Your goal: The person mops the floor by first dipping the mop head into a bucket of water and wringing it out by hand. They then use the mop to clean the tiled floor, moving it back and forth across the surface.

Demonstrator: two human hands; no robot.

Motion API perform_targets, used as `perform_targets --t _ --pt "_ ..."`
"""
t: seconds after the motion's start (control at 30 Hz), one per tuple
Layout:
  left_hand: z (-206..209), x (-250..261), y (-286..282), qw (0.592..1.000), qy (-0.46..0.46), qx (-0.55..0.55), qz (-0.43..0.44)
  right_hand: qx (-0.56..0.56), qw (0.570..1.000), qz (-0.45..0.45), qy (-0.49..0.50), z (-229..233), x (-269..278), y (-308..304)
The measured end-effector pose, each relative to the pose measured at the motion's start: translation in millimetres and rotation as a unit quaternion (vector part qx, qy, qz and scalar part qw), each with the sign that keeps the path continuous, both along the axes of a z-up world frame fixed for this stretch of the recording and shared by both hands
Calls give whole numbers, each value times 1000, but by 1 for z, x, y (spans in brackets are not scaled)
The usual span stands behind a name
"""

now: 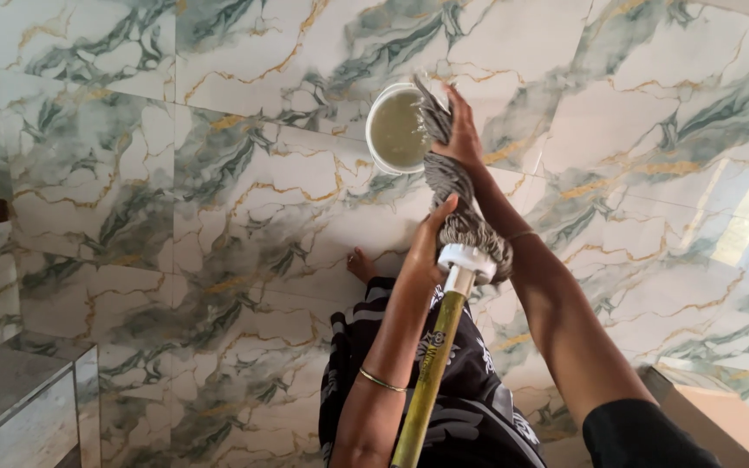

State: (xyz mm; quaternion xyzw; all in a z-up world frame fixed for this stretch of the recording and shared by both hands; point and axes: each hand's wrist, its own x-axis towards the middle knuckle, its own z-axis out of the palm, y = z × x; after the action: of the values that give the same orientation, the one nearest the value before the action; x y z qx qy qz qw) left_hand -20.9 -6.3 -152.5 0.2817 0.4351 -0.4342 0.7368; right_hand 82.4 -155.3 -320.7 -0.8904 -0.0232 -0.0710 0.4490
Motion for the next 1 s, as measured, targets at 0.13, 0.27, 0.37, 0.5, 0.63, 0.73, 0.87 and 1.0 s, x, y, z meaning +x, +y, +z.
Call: perform_targets --t 0.13,0.27,0.37,0.5,0.63,0.73,0.87,1.0 --pt "20 18 -19 993 -28 -92 74 360 921 22 145 27 -3 -23" --pt "16 36 -43 958 -48 -226 167 551 791 31 264 72 -24 -33" --pt "12 57 -63 945 -59 -246 209 647 728 25 225 96 -39 -27" --pt "18 81 -75 929 -94 -255 251 749 648 -12 139 100 -33 -16" --pt "43 106 -63 905 -156 -128 374 820 564 -65 65 84 3 4" --pt "58 113 -41 894 -200 -98 388 840 532 -95 41 75 4 18" --pt "66 96 -19 892 -213 -87 389 851 510 -125 25 69 -11 24" --pt "65 76 -5 895 -213 -83 382 854 505 -125 26 67 -8 32"
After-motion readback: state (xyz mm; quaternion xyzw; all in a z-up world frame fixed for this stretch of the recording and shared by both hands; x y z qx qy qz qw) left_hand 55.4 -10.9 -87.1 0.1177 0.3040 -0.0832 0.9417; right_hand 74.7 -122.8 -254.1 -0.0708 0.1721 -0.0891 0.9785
